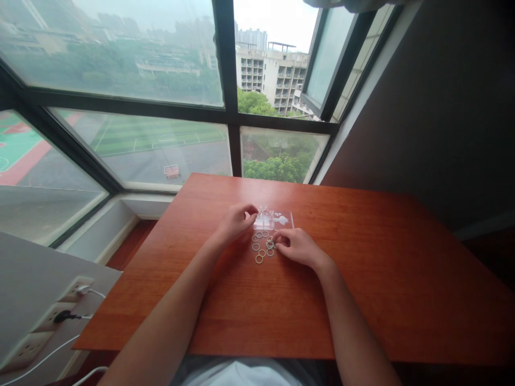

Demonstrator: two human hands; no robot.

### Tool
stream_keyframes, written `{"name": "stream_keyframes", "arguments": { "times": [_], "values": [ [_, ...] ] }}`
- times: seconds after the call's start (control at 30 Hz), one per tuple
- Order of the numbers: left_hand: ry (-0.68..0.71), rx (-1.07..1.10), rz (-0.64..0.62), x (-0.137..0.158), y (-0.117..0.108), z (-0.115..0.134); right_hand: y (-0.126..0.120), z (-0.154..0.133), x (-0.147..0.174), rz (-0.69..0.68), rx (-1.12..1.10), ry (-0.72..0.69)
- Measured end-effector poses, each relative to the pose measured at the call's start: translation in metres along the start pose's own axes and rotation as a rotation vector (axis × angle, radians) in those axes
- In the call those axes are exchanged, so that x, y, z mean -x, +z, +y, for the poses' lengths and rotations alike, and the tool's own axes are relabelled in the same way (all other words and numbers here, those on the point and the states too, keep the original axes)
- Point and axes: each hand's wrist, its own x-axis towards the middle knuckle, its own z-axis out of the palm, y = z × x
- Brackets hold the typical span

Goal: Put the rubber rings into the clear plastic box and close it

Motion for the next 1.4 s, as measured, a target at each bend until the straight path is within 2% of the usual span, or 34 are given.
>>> {"name": "stream_keyframes", "arguments": {
  "times": [0.27, 0.73, 0.83, 0.93, 1.13, 1.23, 1.4],
  "values": [
    [0.003, -0.004, -0.01, 0.0, 0.002, 0.001, 0.002, 0.001, -0.002, 0.001, 0.033, 0.032],
    [0.03, -0.04, -0.029, 0.002, 0.005, 0.005, 0.003, -0.001, -0.001, -0.005, 0.089, 0.001],
    [0.031, -0.02, -0.035, 0.003, 0.008, 0.007, 0.003, 0.0, -0.004, 0.063, 0.087, -0.004],
    [0.052, 0.047, -0.058, 0.004, 0.01, 0.013, 0.003, 0.001, -0.007, 0.191, 0.088, -0.012],
    [0.025, 0.252, -0.233, 0.007, 0.012, 0.035, 0.004, 0.003, -0.009, 0.39, 0.121, -0.038],
    [0.059, 0.279, -0.275, 0.009, 0.014, 0.04, 0.005, 0.003, -0.008, 0.424, 0.12, -0.059],
    [0.085, 0.246, -0.245, 0.01, 0.02, 0.041, 0.006, 0.002, -0.008, 0.408, 0.118, -0.081]
  ]
}}
